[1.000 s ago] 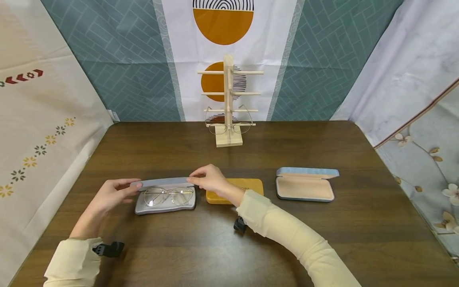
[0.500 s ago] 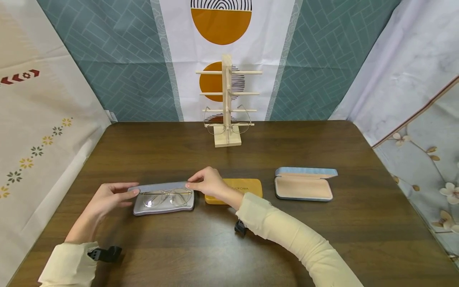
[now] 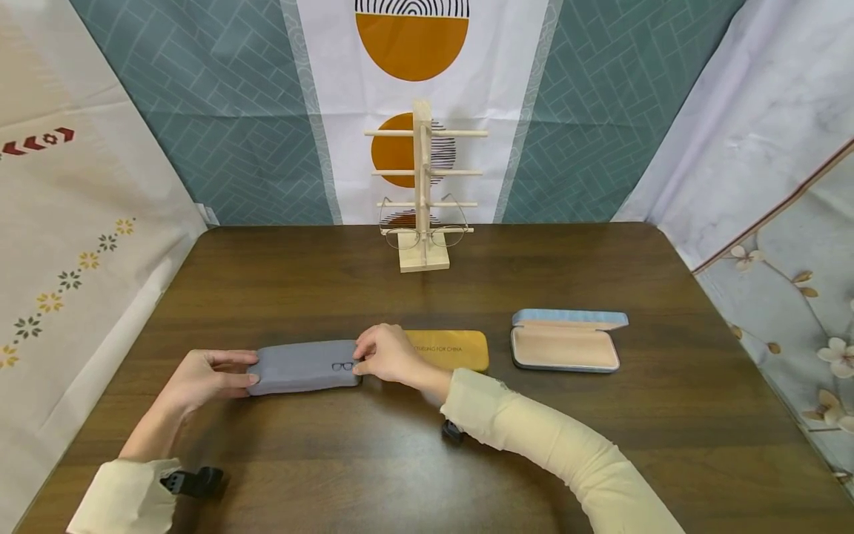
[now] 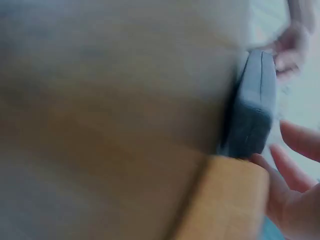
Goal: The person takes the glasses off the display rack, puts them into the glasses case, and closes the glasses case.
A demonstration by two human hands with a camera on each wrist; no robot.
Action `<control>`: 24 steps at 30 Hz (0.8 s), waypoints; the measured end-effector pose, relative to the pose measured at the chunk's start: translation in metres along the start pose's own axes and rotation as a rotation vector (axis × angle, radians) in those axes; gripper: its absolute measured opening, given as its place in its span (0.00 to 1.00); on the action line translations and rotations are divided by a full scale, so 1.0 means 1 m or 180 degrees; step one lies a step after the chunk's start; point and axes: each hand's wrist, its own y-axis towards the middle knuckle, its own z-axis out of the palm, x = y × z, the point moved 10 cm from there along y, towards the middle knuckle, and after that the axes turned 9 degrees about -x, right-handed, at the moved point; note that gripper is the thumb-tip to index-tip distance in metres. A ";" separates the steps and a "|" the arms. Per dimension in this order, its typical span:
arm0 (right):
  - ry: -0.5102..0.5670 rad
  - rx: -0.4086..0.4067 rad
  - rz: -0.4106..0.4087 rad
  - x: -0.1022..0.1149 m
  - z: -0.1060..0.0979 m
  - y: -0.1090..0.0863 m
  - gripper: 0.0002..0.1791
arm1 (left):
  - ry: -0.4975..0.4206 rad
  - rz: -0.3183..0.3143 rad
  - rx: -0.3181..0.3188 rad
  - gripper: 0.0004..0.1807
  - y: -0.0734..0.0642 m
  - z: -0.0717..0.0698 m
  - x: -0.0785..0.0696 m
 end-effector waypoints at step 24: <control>0.0717 0.0011 0.0288 -0.011 -0.035 -0.005 0.16 | 0.0695 0.0715 -0.0606 0.27 -0.006 0.014 -0.056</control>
